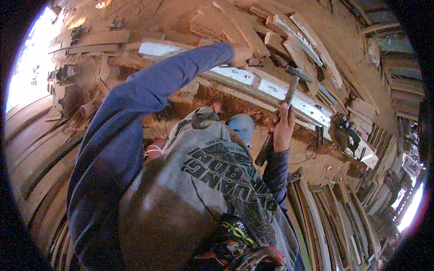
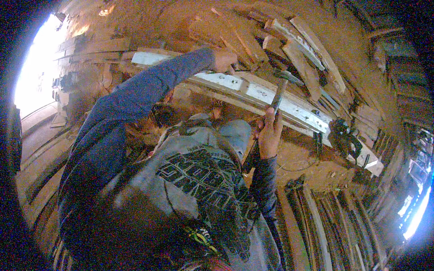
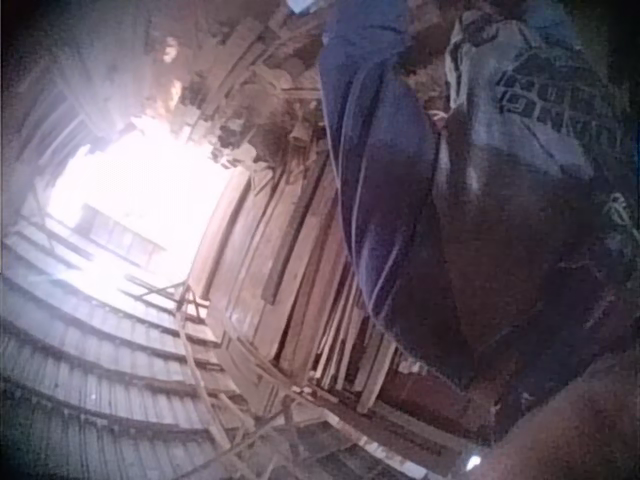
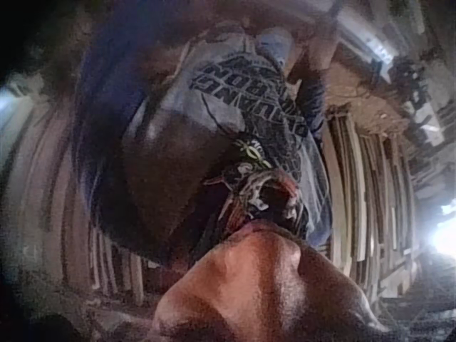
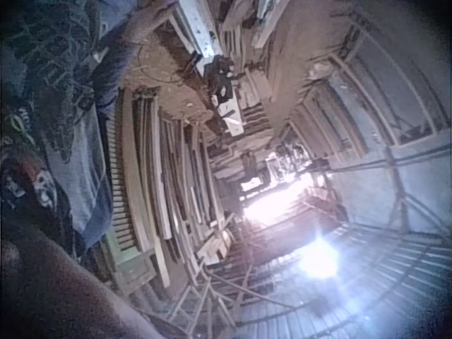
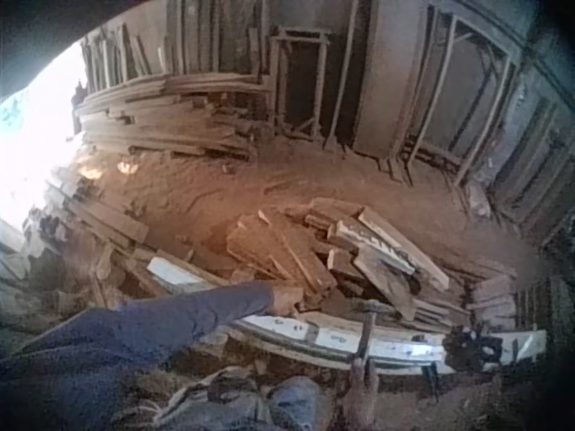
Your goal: The person hammers nails into a long white wooden plank using a hammer and nail set. The person repeatedly positions nails and strikes them to secure the plank in a cluttered workshop.
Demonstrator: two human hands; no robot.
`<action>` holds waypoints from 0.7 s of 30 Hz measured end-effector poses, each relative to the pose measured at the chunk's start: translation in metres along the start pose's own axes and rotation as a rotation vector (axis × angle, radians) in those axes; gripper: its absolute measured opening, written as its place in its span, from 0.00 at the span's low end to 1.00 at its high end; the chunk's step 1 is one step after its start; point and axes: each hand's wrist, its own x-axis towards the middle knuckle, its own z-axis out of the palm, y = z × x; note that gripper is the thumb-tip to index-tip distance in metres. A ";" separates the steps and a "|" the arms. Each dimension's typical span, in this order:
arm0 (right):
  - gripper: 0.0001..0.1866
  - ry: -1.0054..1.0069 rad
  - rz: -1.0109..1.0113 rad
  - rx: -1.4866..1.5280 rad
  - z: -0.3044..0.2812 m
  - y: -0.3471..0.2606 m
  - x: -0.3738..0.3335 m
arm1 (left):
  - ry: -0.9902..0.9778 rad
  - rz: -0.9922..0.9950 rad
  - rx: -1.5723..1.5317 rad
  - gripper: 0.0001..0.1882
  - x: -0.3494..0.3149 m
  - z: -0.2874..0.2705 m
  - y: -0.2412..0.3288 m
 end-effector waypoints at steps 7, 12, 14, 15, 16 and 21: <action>0.19 -0.022 0.047 -0.061 -0.016 -0.001 -0.011 | 0.143 -0.203 -0.553 0.14 -0.036 -0.034 -0.012; 0.17 -0.043 0.069 -0.072 -0.020 0.001 -0.017 | 0.463 -0.283 -0.633 0.10 -0.116 -0.043 -0.018; 0.18 -0.031 0.062 -0.070 -0.017 0.003 -0.015 | 0.524 -0.269 -0.722 0.09 -0.132 -0.032 -0.014; 0.19 -0.025 0.061 -0.085 -0.014 0.003 -0.014 | 0.562 -0.280 -0.708 0.08 -0.135 -0.028 -0.012; 0.19 -0.028 0.065 -0.095 -0.011 0.003 -0.014 | 0.600 -0.290 -0.692 0.08 -0.139 -0.026 -0.010; 0.19 -0.063 0.055 -0.174 0.008 -0.004 -0.019 | 0.578 -0.348 -0.581 0.13 -0.149 -0.030 0.000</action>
